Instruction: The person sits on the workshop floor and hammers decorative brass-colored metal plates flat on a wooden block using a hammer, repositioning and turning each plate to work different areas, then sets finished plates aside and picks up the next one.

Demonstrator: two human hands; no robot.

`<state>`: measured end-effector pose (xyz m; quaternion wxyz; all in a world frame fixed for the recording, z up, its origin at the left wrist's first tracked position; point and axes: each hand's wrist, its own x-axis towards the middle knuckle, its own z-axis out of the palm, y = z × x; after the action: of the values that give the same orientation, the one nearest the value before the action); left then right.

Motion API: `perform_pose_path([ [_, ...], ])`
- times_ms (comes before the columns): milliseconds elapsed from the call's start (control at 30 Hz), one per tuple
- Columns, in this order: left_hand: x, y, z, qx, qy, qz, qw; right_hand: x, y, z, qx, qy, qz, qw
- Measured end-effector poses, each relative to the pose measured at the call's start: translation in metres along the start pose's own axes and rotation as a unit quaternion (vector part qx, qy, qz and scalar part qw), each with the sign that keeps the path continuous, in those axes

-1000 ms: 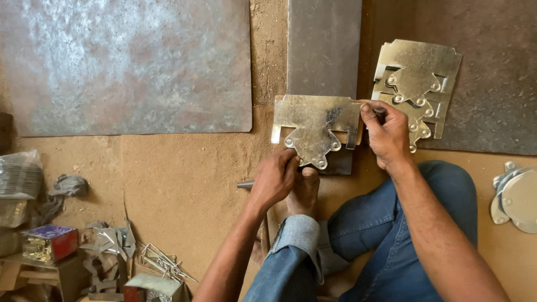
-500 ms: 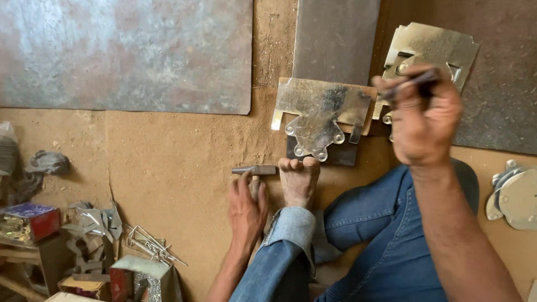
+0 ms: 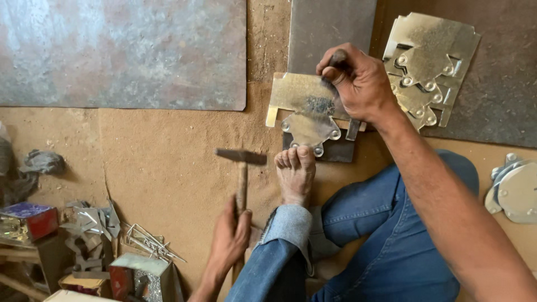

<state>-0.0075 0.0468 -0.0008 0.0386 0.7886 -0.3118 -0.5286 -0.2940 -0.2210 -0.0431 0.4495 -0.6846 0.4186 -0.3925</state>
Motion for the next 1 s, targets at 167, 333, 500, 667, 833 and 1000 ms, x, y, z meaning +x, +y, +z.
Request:
perform_pose_path([
  [167,-0.055,0.062,-0.038,0.021,0.084,0.397,0.914,-0.002,0.0,0.003,-0.061,0.011,-0.038,0.997],
  [333,-0.056,0.117,-0.033,0.063,0.144,0.469,0.869,-0.004,0.007,0.003,-0.085,0.009,-0.036,0.996],
  [500,-0.028,0.154,-0.023,0.095,0.135,0.509,0.845,-0.002,0.016,0.005,-0.134,-0.01,-0.065,0.989],
  [667,-0.013,0.131,-0.006,0.048,0.115,0.471,0.873,-0.005,0.024,0.007,0.063,0.003,0.09,0.994],
  [833,0.006,0.099,0.014,0.114,0.145,0.429,0.884,0.001,0.014,0.0,0.178,0.012,-0.032,0.983],
  [1000,0.011,0.094,0.018,0.096,0.129,0.388,0.908,-0.011,-0.014,-0.011,0.085,-0.027,0.024,0.996],
])
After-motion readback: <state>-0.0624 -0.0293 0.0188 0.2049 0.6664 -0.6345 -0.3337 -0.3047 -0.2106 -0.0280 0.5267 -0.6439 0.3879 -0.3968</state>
